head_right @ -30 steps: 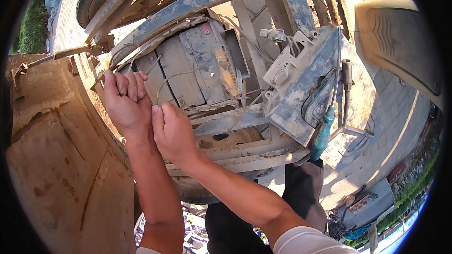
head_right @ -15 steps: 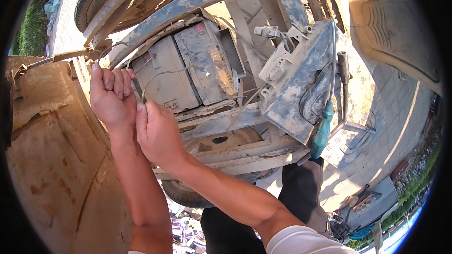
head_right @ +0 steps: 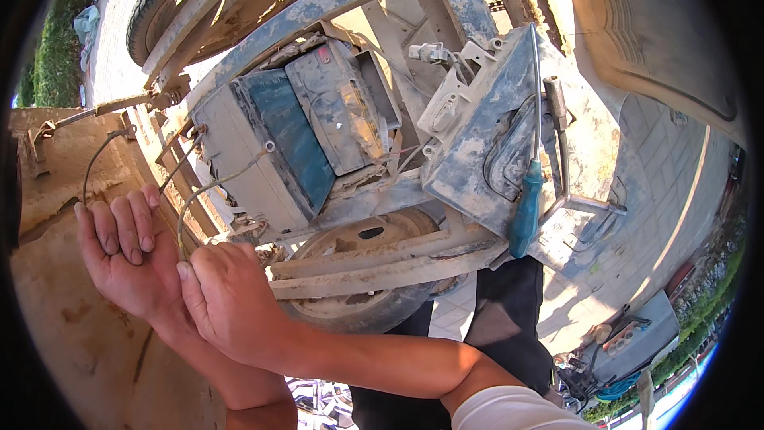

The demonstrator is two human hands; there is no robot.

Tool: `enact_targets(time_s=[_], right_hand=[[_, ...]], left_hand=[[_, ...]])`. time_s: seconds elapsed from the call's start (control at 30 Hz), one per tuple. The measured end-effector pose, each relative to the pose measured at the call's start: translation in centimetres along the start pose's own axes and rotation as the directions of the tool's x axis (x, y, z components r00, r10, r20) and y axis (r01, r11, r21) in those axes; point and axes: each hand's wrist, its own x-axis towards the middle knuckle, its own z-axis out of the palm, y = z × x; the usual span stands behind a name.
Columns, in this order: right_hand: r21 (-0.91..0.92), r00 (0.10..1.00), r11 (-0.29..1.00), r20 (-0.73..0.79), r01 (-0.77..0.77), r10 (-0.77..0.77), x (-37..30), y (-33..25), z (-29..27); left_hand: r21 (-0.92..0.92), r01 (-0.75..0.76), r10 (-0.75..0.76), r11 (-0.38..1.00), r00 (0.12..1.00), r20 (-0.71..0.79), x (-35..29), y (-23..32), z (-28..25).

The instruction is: The person retrieves a screwdriver from a cluttered workshop and returns to a scooter with an open battery compartment. They use the screwdriver to loosen and remove screws from the battery cover, then lift the cover to access the battery terminals. The person adjusts the battery connections and replaces the cover.

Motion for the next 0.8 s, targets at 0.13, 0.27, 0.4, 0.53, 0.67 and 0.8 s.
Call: enact_targets(time_s=[0.13,0.27,0.4,0.53,0.67,0.8], right_hand=[[-0.030,0.995,0.995,0.032,0.094,-0.093,-2.3,-3.6,-1.7],[0.066,0.976,0.976,0.043,0.209,-0.212,-5.7,-10.1,-2.4],[0.156,0.974,0.983,0.185,0.101,-0.130,-9.2,-15.5,-5.2],[-0.020,0.949,1.000,0.316,-0.007,0.013,-13.1,-19.0,-9.5],[-0.131,0.946,0.991,0.321,-0.006,0.048,-18.1,-20.9,-14.5],[-0.165,0.954,0.986,0.292,-0.024,0.072,-23.6,-21.6,-20.5]], left_hand=[[0.033,-0.097,0.096,0.995,0.994,0.050,-2.8,3.4,1.6],[0.140,-0.199,0.194,0.970,0.980,0.049,-5.4,9.3,3.5],[0.159,-0.177,0.184,0.971,0.982,-0.031,-9.3,13.2,6.4],[0.154,-0.121,0.165,0.981,0.932,-0.323,-15.1,13.9,9.4],[0.096,-0.005,0.038,0.995,0.939,-0.342,-21.2,14.3,10.7],[0.112,0.080,-0.041,0.990,0.947,-0.319,-28.8,12.6,12.2]])
